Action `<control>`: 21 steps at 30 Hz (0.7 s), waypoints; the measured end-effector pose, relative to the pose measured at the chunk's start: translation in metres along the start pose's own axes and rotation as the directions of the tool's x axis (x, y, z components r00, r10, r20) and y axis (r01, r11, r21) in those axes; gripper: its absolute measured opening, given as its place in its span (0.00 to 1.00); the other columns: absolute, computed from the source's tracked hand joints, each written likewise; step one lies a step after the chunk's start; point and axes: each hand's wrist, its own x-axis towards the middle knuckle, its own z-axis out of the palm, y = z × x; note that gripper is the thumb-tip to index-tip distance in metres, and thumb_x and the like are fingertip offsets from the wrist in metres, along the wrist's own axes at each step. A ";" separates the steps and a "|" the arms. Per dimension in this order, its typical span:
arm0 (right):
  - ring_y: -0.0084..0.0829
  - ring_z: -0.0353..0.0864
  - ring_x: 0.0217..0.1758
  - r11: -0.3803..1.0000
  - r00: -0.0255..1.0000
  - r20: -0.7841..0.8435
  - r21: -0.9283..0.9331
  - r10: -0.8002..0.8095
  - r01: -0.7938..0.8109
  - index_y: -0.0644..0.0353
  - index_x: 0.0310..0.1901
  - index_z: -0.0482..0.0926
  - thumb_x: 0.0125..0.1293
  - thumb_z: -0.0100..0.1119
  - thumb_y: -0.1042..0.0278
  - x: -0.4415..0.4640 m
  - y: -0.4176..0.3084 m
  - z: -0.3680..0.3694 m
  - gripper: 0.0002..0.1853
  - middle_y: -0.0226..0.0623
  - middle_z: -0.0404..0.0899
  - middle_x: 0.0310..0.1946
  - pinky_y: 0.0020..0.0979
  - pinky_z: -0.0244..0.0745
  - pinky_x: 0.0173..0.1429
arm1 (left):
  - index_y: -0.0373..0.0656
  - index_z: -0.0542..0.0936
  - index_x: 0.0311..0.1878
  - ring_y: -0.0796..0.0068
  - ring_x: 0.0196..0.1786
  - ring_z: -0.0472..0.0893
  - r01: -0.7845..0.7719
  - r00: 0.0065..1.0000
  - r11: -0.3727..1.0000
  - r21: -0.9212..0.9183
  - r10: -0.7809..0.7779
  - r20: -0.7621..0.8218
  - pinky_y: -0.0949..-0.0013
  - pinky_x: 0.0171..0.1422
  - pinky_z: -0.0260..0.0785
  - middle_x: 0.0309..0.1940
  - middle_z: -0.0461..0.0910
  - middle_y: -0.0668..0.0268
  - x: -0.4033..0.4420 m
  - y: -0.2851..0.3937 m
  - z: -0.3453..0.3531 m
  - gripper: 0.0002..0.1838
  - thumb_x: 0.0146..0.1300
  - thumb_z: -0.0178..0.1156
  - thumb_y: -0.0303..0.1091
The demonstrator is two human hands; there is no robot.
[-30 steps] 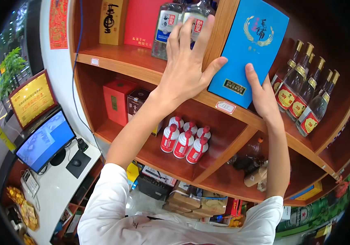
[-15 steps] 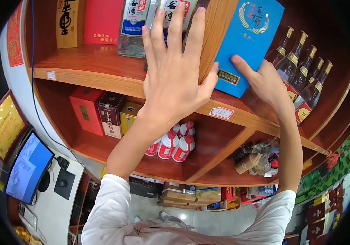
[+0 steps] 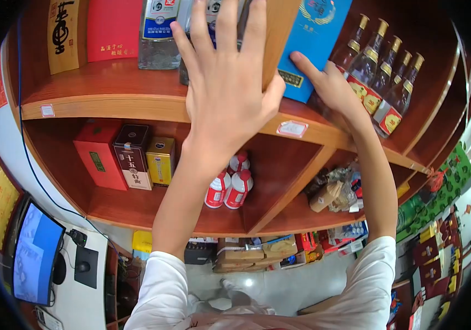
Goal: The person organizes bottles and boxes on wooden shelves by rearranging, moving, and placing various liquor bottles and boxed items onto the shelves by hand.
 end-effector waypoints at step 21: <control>0.21 0.67 0.19 -0.275 -0.233 0.172 0.794 0.957 -0.542 0.56 0.30 0.78 0.70 0.61 0.61 -0.853 0.213 0.003 0.12 0.26 0.70 0.19 0.31 0.61 0.22 | 0.40 0.84 0.54 0.55 0.68 0.72 -0.270 0.958 0.960 -0.069 0.261 -0.123 0.54 0.74 0.62 0.64 0.77 0.54 -0.043 0.150 -0.035 0.15 0.64 0.70 0.31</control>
